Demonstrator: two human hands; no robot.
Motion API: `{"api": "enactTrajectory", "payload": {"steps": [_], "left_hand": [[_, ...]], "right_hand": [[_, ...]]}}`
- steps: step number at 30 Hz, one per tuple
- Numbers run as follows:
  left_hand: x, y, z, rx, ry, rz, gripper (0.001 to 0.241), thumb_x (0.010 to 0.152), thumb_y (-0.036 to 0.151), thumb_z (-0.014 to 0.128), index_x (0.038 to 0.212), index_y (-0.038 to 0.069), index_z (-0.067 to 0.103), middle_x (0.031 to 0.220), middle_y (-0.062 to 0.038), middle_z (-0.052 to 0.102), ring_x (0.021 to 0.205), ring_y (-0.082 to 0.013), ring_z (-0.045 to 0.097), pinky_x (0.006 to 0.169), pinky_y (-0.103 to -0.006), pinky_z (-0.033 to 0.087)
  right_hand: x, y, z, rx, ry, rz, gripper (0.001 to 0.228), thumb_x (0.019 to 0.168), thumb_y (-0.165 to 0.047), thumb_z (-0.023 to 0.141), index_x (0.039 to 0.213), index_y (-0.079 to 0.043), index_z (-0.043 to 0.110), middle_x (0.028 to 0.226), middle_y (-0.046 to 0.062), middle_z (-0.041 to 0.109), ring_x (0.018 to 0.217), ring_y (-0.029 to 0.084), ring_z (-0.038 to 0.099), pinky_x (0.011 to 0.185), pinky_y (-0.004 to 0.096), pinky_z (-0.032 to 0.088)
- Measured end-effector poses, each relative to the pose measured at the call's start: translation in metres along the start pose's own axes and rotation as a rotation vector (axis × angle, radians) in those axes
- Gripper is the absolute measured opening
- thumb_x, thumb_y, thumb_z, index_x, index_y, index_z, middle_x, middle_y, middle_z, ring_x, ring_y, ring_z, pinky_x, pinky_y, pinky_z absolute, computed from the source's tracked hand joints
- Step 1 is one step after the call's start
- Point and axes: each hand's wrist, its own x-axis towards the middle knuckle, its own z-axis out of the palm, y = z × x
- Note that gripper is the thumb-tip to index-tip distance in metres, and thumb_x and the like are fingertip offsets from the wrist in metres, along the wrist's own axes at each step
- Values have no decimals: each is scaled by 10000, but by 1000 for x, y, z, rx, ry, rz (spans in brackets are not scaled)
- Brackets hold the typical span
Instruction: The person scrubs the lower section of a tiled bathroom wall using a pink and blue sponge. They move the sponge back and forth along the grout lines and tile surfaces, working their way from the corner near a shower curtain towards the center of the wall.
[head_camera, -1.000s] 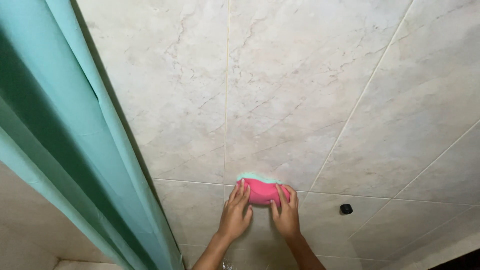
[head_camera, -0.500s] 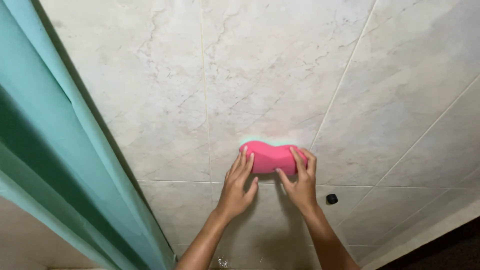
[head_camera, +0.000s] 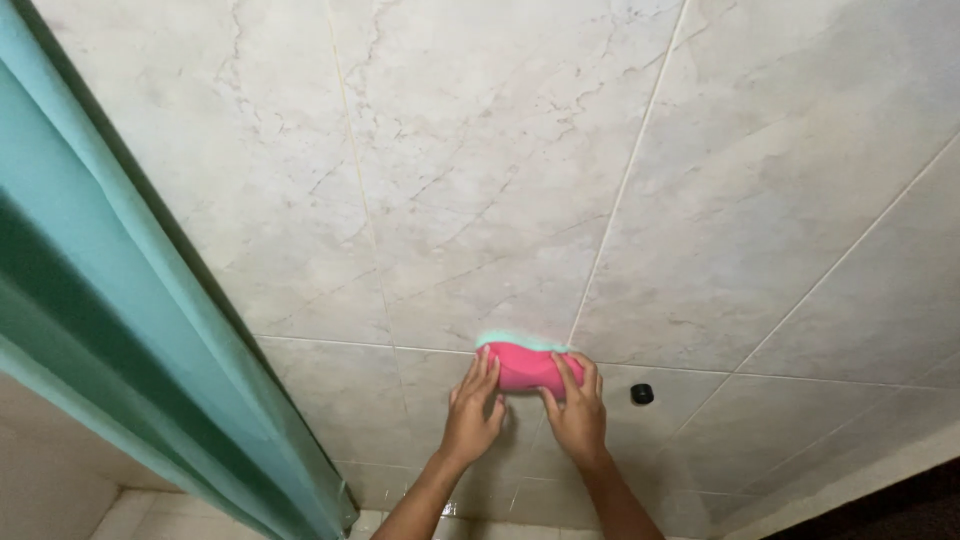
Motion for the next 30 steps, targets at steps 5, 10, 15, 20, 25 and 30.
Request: {"api": "enactTrajectory", "payload": {"steps": [5,10,15,20,25,30], "left_hand": [[-19,-2,36,-147,-72,-43,753,841,5,683,1543,31,410,1653,-228,297,1543,-412,247,1213,-464,302],[2,44,28,-208,-15,42,774,817,-20,679,1535,-10,389,1639,-259,314,1545,-438,242,1226,-475,288],[46,107,12,-270,61,119,697,913,16,657,1563,38,405,1673,-233,300,1558,-399,283,1234,-464,302],[84,159,8,-320,121,255,691,954,31,640,1594,57,381,1704,-220,266,1587,-390,267,1265,-465,304],[86,164,34,-268,165,249,704,948,52,648,1594,58,368,1700,-216,256,1582,-391,256,1244,-485,309],[49,129,84,-67,91,107,699,908,50,663,1555,16,399,1678,-191,285,1561,-391,259,1220,-515,272]], "right_hand": [[-22,37,2,-11,-67,75,655,769,-192,841,1376,-194,594,1387,110,487,1293,334,509,1024,448,490],[-1,47,-29,28,42,13,642,763,-178,852,1358,-173,611,1375,131,495,1296,348,515,1045,465,481],[46,55,-81,92,164,-17,689,772,-130,854,1403,-138,578,1430,201,413,1329,407,477,1035,448,490],[79,36,-147,110,329,-198,694,827,-104,843,1456,-117,549,1427,196,428,1340,398,487,1092,457,474],[74,54,-154,103,311,-227,647,856,-120,833,1449,-130,573,1421,184,463,1337,363,502,1100,457,474],[33,97,-114,-17,153,-104,625,796,-130,830,1386,-134,627,1373,191,485,1296,374,493,1070,467,449]]}}
